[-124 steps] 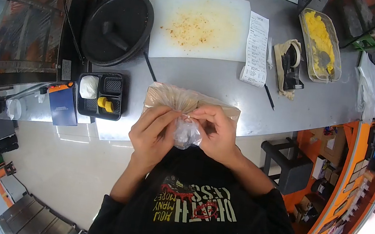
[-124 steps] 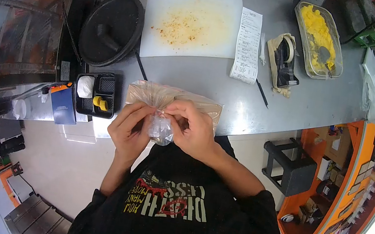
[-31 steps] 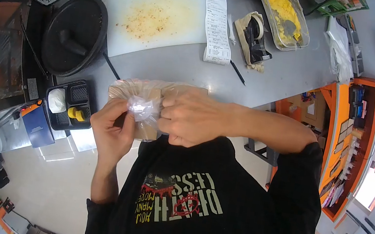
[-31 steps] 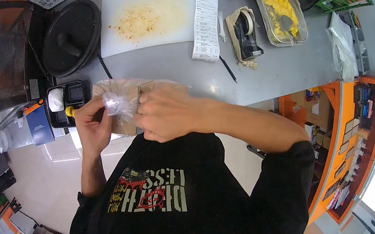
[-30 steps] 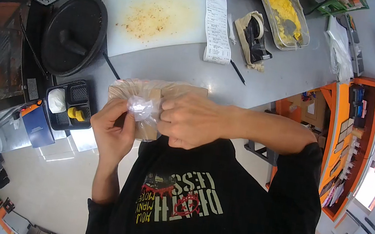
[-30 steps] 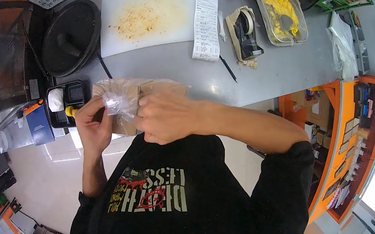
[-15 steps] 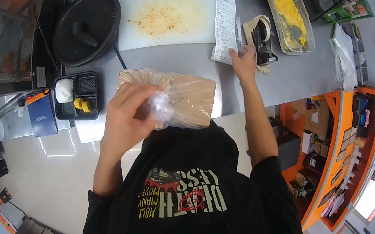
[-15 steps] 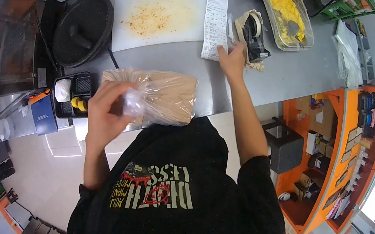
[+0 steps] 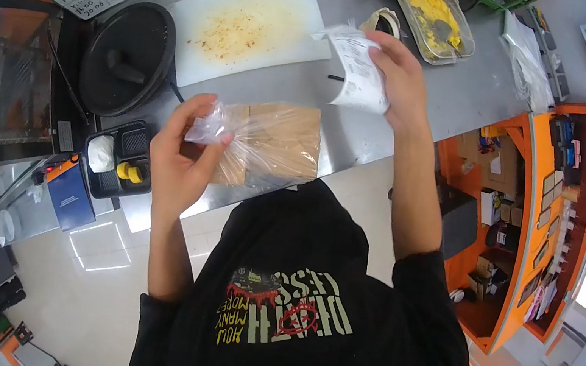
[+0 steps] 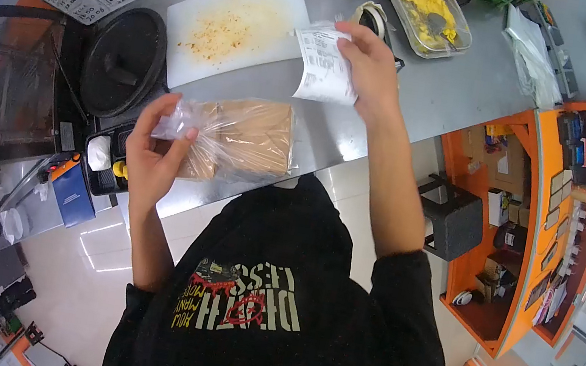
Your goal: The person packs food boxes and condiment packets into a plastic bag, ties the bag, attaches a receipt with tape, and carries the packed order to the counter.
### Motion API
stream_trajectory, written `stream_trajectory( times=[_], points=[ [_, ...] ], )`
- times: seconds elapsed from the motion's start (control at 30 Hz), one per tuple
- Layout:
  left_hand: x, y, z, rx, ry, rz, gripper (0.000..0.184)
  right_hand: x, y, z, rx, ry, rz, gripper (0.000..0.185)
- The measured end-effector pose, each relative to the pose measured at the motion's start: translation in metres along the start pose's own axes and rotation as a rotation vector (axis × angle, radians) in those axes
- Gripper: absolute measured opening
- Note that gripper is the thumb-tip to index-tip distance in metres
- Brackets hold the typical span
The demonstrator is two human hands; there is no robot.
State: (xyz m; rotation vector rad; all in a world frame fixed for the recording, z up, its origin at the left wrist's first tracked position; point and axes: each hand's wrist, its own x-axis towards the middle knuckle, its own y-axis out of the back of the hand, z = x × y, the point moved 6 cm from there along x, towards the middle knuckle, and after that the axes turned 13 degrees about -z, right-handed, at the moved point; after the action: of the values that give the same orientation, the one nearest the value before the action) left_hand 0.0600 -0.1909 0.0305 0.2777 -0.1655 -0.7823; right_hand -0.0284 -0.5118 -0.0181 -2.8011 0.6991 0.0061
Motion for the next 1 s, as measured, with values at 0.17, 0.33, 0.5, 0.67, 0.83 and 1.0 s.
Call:
stream_trajectory(
  times=[0.17,0.33,0.5,0.67,0.83,1.0],
  points=[
    [-0.044,0.006,0.009,0.209,-0.158,0.280,0.060,-0.128,-0.057,0.004,-0.524,-0.060,-0.007,0.030],
    [-0.081,-0.046,0.046,0.300,-0.455,-0.039,0.017,-0.189,-0.090,0.054,-0.301,0.054,-0.031,0.032],
    [-0.051,-0.127,0.052,0.510,-0.410,-0.503,0.053,-0.193,-0.088,0.059,-0.451,0.131,-0.361,0.033],
    [-0.031,-0.145,0.021,1.004,-0.121,-0.338,0.064,-0.165,-0.041,0.062,-0.411,0.071,-0.366,0.024],
    [-0.030,-0.147,0.020,1.177,-0.074,-0.243,0.056,-0.087,0.090,0.044,-0.728,0.214,0.324,0.021],
    [-0.035,-0.135,0.010,1.097,-0.205,-0.084,0.046,0.014,0.168,0.072,-1.022,0.147,0.280,0.042]
  ],
)
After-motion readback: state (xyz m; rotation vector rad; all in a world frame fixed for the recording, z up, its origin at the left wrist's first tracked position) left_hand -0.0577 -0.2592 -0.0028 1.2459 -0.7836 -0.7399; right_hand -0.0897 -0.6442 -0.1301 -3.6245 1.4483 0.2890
